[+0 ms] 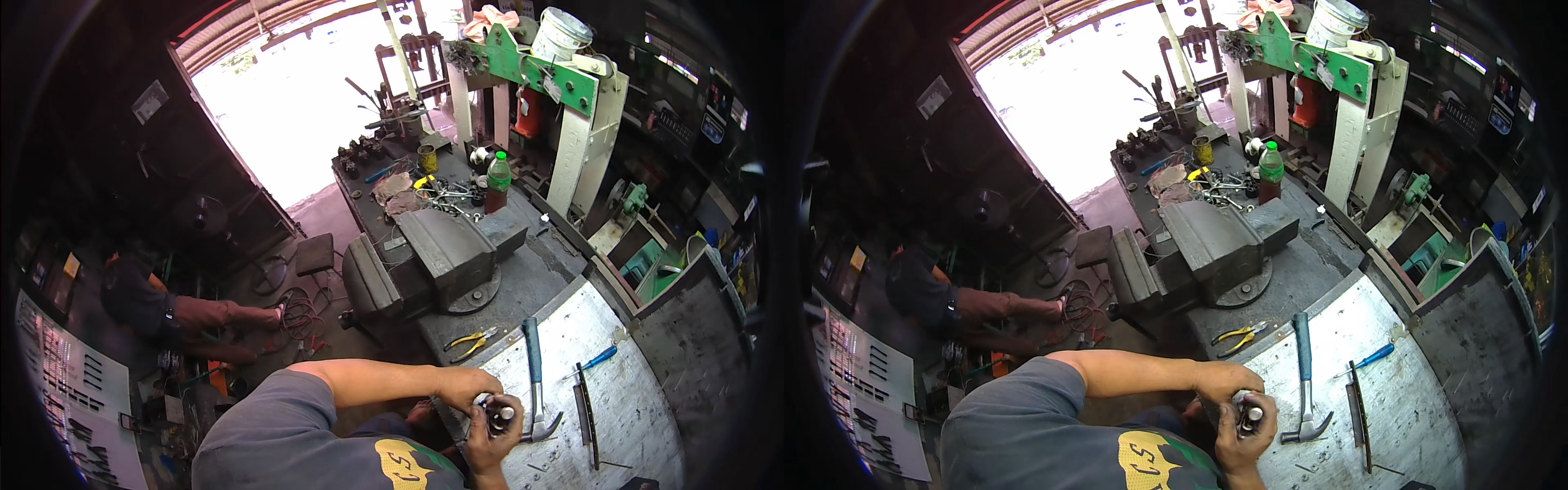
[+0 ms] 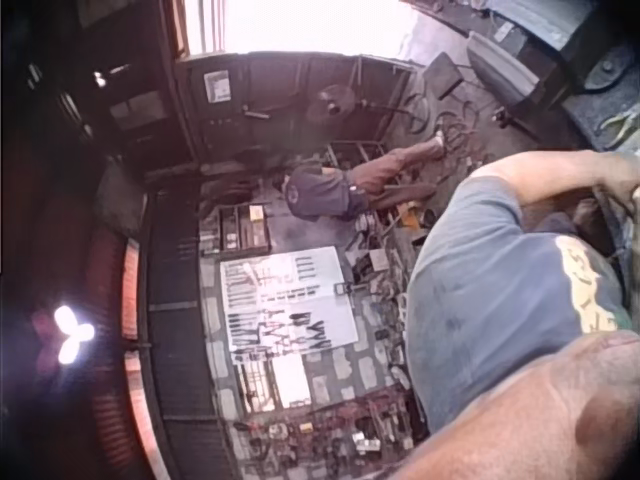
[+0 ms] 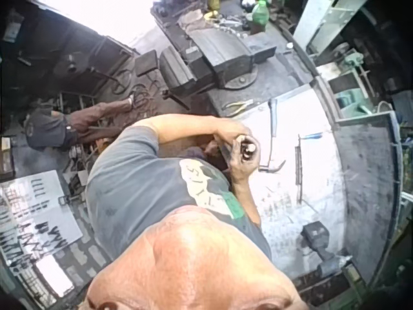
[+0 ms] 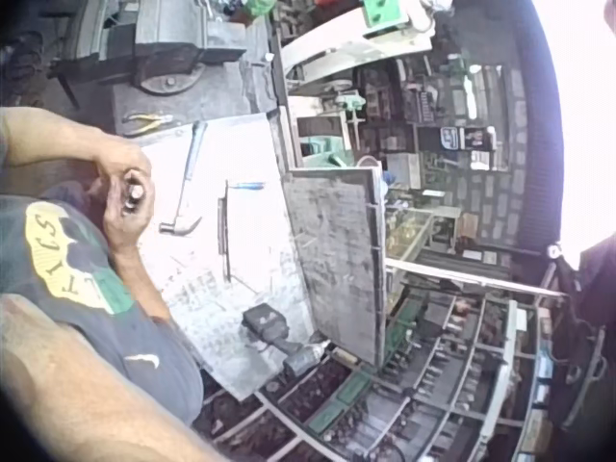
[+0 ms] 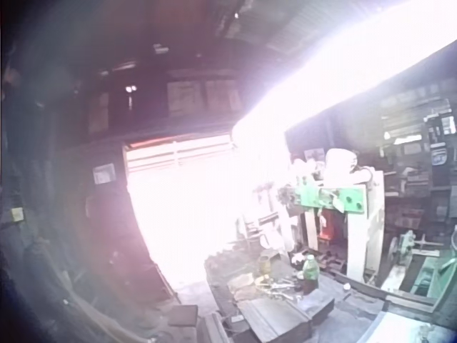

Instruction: The person assembles a small metal component using pliers and a drill. They repeatedly open and close the pliers to adjust the part and use the drill to tighten or loosen a screw.

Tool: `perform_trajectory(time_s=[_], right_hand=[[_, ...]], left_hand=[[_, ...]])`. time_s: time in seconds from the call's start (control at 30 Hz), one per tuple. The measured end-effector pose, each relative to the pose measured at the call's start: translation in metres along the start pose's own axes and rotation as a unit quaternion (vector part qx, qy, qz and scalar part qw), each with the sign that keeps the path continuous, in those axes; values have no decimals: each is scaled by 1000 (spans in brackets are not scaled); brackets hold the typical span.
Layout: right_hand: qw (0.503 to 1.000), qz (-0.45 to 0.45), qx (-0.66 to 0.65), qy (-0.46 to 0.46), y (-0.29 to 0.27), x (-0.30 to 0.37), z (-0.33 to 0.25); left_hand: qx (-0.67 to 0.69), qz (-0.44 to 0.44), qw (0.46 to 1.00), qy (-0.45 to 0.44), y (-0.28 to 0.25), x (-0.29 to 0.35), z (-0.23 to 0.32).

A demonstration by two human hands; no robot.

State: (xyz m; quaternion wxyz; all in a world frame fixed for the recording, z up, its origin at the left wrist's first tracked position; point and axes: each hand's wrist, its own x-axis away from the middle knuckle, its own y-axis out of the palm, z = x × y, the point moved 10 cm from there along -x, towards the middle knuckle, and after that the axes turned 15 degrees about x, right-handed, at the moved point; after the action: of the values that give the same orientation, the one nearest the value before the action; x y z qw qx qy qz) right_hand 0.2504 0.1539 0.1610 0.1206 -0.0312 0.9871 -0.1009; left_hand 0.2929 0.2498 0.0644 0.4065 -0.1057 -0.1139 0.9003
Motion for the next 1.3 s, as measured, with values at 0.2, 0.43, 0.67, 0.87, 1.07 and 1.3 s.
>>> perform_trajectory(time_s=[0.2, 0.43, 0.67, 0.87, 1.07, 1.3], right_hand=[[799, -548, -165, -186, 29, -39, 11], [997, 66, 16, -38, -18, -17, 39], [879, -435, -111, -159, 39, -55, 19], [953, -271, -52, -125, 22, -49, -4], [986, -129, 27, -105, 23, -34, -23], [806, -561, -30, -185, 48, -3, 11]], left_hand=[[-155, 233, 948, -151, 14, 21, -5], [12, -25, 996, 90, 6, -22, 20], [95, 248, 958, -109, 27, -1, -16], [29, 25, 984, -173, 22, 10, -1], [-22, 152, 982, -113, 1, 23, -7], [-78, 193, 963, -173, 38, 56, -12]])
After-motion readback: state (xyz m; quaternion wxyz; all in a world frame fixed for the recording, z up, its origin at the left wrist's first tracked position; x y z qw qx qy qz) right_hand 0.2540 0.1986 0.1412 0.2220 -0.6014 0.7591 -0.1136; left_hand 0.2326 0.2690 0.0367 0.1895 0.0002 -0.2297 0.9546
